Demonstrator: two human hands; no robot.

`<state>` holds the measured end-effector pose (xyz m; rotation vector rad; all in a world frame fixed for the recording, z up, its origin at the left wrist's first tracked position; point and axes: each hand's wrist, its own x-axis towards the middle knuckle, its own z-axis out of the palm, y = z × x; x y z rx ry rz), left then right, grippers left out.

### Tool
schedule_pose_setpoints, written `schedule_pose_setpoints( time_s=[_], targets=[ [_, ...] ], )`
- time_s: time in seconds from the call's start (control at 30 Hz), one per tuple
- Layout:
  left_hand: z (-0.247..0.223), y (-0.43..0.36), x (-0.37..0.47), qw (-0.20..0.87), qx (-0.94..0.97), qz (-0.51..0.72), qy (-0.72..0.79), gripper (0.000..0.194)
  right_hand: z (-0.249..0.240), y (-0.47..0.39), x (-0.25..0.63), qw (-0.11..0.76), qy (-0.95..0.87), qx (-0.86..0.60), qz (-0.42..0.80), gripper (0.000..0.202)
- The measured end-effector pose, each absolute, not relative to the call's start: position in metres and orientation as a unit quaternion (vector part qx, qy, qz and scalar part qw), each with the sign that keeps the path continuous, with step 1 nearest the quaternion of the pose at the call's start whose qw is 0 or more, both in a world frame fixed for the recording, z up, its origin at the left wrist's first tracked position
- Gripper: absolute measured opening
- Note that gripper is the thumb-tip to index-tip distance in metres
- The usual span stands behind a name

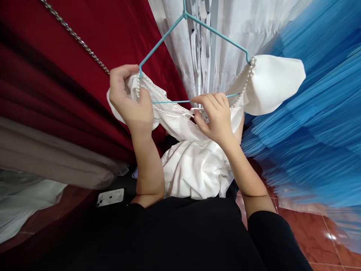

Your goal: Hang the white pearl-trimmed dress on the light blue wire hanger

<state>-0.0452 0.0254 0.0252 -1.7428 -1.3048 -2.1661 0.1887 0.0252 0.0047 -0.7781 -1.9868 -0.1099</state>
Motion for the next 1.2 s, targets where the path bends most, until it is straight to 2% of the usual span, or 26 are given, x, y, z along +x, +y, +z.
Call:
schedule_pose_setpoints(
  time_s=[0.1, 0.23, 0.33, 0.43, 0.53, 0.67, 0.87, 1.07, 1.2],
  targets=[
    [0.031, 0.038, -0.060, 0.020, -0.549, -0.722, -0.420, 0.016, 0.005, 0.027, 0.188, 0.479, -0.816, -0.320, -0.045, 0.020],
    [0.035, 0.044, -0.090, 0.095, -0.500, -0.756, -0.412, 0.019, 0.009, 0.027, 0.191, 0.464, -0.828, -0.314, -0.030, 0.023],
    [0.018, 0.045, -0.111, 0.123, -0.441, -0.796, -0.396, 0.016, 0.013, 0.024, 0.194, 0.457, -0.836, -0.304, -0.012, 0.025],
    [-0.012, 0.039, -0.119, 0.071, -0.429, -0.804, -0.406, 0.015, 0.014, 0.022, 0.194, 0.465, -0.836, -0.292, 0.014, 0.026],
    [-0.036, 0.027, -0.105, -0.040, -0.463, -0.778, -0.424, 0.014, 0.012, 0.023, 0.191, 0.472, -0.830, -0.297, 0.017, 0.026],
    [-0.039, 0.017, -0.064, -0.185, -0.566, -0.683, -0.424, 0.017, 0.009, 0.024, 0.187, 0.477, -0.828, -0.296, 0.014, 0.028],
    [-0.023, 0.018, -0.012, -0.224, -0.611, -0.703, -0.285, 0.031, 0.012, 0.020, 0.187, 0.490, -0.823, -0.286, 0.008, 0.026],
    [-0.027, 0.021, 0.009, -0.222, -0.555, -0.773, -0.211, 0.016, 0.020, 0.019, 0.194, 0.472, -0.838, -0.270, 0.033, 0.031],
    [-0.027, 0.023, 0.009, -0.209, -0.530, -0.792, -0.219, 0.018, 0.031, 0.038, 0.221, 0.558, -0.757, -0.339, -0.035, 0.034]
  ],
)
